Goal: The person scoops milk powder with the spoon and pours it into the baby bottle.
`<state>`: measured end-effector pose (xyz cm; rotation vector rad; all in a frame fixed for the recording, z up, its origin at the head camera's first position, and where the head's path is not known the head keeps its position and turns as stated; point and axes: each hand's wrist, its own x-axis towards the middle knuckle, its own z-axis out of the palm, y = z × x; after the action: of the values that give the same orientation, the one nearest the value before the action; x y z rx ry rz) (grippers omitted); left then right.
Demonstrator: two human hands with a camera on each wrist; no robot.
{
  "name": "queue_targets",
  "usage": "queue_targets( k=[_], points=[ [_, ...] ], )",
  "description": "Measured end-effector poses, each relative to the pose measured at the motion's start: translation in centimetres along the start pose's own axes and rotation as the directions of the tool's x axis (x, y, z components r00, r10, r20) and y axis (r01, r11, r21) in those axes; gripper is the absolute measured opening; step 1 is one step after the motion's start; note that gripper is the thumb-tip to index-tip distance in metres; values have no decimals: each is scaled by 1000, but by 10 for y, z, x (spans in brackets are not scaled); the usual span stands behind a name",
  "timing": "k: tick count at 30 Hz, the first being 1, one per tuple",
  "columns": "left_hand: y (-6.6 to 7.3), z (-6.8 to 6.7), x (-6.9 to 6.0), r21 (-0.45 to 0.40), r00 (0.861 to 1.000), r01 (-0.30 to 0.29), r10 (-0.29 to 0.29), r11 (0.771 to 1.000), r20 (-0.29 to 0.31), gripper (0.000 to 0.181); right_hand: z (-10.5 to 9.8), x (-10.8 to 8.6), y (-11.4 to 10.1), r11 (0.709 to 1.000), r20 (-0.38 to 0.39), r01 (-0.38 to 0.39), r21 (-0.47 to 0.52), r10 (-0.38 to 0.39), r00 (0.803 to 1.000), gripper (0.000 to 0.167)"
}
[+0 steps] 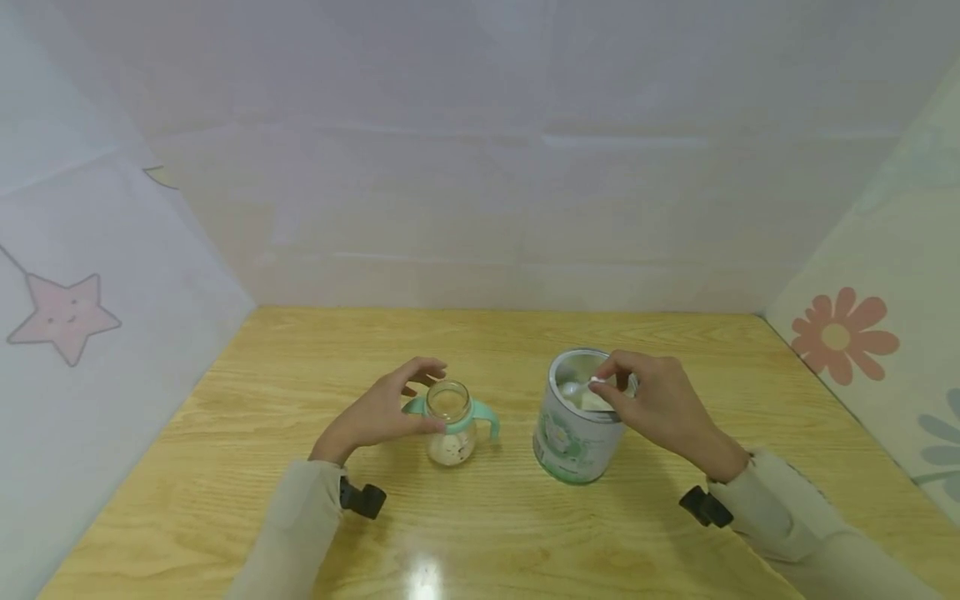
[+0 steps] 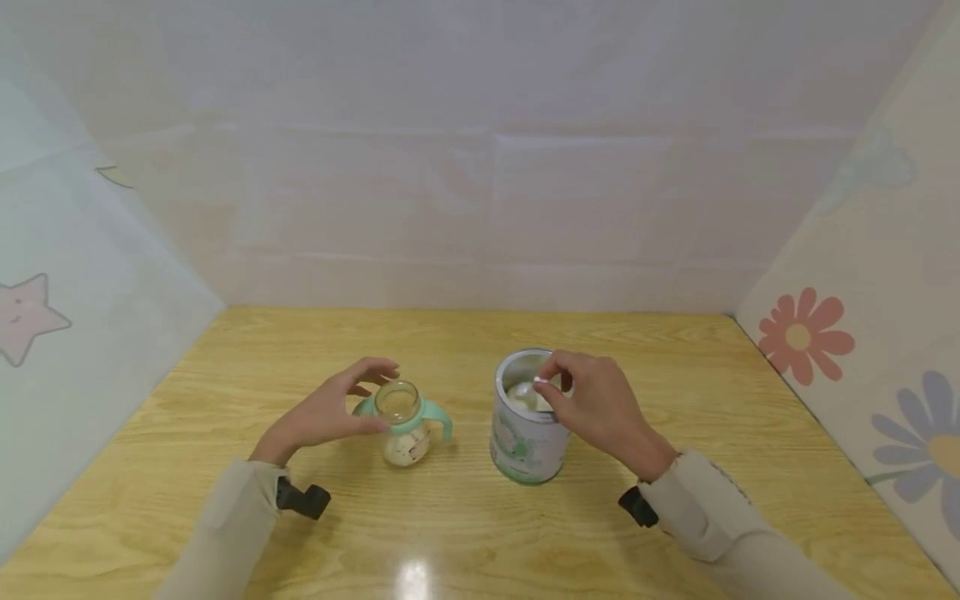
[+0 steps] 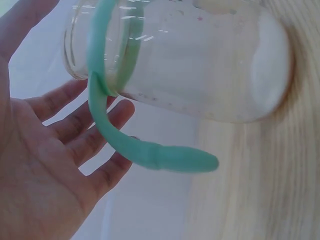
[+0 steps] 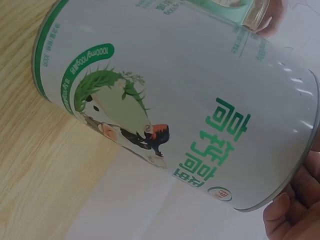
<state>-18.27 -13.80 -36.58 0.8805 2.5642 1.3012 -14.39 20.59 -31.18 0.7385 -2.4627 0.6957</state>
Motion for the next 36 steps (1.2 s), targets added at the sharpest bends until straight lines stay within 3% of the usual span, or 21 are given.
queue_targets(
  k=[7,14,28,36],
  points=[
    [17,-3,12,46,999,-42,43,998,-19,74,-2,-1,0,1000,20,-20,-5,20,1000,16],
    [37,-2,25,65,998,-59,59,996,0,76,-2,-2,1,1000,32,-22,13,21,999,16],
    [67,16,44,138,993,-116,116,984,10,81,-2,-2,0,999,82,-40,36,37,996,16],
    [82,34,51,93,1000,-21,19,995,18,90,-2,-1,1,998,107,-46,42,42,993,14]
  ],
)
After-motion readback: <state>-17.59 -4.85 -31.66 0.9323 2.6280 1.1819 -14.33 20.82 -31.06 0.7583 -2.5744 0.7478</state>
